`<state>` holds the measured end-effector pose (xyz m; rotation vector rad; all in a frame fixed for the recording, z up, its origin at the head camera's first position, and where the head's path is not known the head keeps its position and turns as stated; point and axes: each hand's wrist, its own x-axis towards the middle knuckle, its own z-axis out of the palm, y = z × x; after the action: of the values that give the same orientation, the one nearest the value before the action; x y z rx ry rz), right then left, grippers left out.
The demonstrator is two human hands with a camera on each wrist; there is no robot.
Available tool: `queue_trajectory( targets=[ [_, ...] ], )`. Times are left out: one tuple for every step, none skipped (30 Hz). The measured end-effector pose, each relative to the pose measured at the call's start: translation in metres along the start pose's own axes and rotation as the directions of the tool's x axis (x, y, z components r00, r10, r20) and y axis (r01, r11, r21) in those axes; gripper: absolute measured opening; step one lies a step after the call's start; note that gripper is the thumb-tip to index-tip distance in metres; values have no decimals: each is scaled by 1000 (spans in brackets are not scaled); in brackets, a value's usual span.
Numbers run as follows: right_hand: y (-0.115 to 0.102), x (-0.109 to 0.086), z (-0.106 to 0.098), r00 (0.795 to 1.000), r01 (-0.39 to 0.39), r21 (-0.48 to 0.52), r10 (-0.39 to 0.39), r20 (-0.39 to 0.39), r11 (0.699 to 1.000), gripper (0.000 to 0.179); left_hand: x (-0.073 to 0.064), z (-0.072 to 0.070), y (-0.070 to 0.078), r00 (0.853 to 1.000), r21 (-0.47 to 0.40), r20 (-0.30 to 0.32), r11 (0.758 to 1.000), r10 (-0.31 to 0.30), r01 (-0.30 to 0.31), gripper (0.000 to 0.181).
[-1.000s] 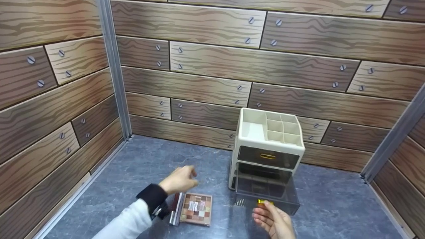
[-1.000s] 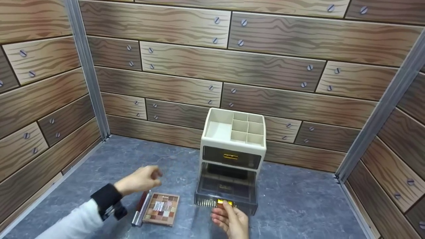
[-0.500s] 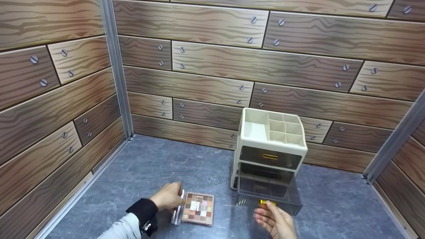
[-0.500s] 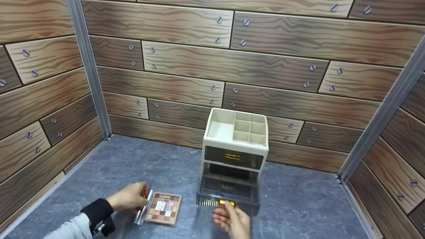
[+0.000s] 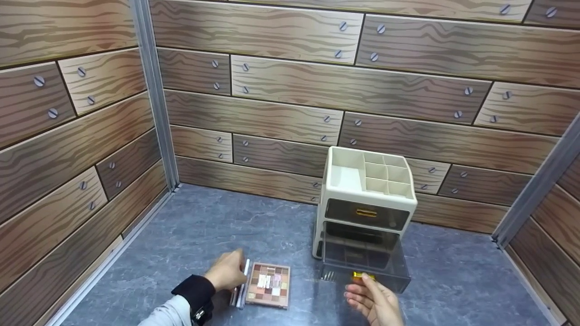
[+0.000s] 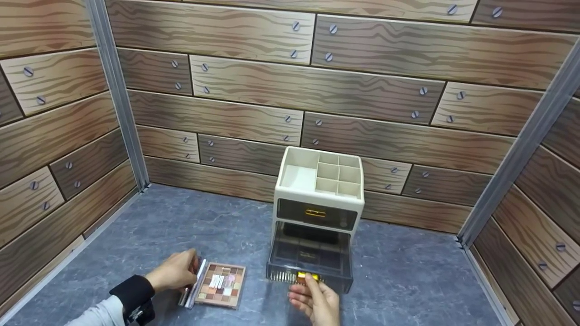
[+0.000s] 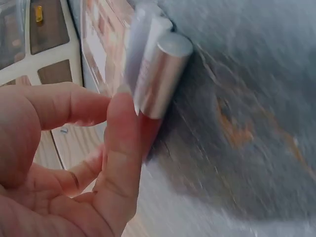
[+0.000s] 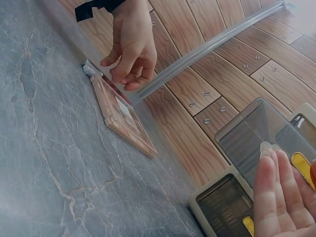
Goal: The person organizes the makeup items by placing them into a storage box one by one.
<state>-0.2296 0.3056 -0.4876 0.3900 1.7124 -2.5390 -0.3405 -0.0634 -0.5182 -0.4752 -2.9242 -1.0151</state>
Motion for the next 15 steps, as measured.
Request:
queue_trajectory(
  targets=[
    [0, 0, 0, 1000, -1, 0, 1, 1, 1000, 30, 3, 4, -8, 1000, 32, -17, 999, 11, -10, 33],
    [1, 0, 0, 1000, -1, 2, 1, -2, 1000, 31, 9, 10, -20, 1000, 60, -24, 998, 16, -14, 35],
    [1, 0, 0, 1000, -1, 3, 1, -5, 1000, 31, 13, 16, -30, 999, 82, -31, 997, 17, -14, 35],
    [2, 0, 0, 1000, -3, 6, 3, -7, 1000, 31, 16, 20, -39, 999, 100, -31, 995, 9, -6, 34],
    [2, 0, 0, 1000, -5, 8, 5, -9, 1000, 31, 17, 21, -41, 1000, 100, -17, 995, -21, 23, 33],
    [2, 0, 0, 1000, -5, 9, 5, -12, 1000, 31, 19, 24, -45, 999, 96, -11, 995, -32, 32, 32],
    [2, 0, 0, 1000, -5, 12, 5, -14, 1000, 31, 21, 27, -50, 999, 106, 1, 993, -45, 45, 30],
    [2, 0, 0, 1000, -5, 14, 5, -16, 1000, 31, 22, 27, -52, 998, 101, 12, 993, -64, 62, 29],
    [2, 1, 0, 1000, -3, 16, 3, -18, 1000, 31, 21, 26, -51, 996, 95, 23, 992, -81, 79, 27],
    [3, 1, 1, 1000, -2, 19, 2, -18, 1000, 31, 20, 23, -47, 995, 93, 28, 991, -95, 92, 26],
    [3, 1, 0, 1000, -2, 22, 3, -17, 1000, 31, 17, 21, -42, 994, 86, 29, 991, -104, 101, 25],
    [3, 1, 0, 1000, -4, 24, 4, -15, 1000, 31, 14, 17, -37, 992, 78, 34, 990, -120, 117, 24],
    [3, 1, 0, 1000, -5, 27, 6, -12, 1000, 31, 12, 14, -33, 991, 74, 42, 990, -126, 122, 23],
    [2, 1, 0, 1000, -8, 25, 8, -10, 1000, 31, 8, 9, -25, 990, 57, 36, 990, -135, 133, 22],
    [2, 1, -1, 1000, -10, 23, 11, -9, 1000, 31, 3, 4, -17, 989, 45, 33, 989, -142, 140, 21]
  ],
)
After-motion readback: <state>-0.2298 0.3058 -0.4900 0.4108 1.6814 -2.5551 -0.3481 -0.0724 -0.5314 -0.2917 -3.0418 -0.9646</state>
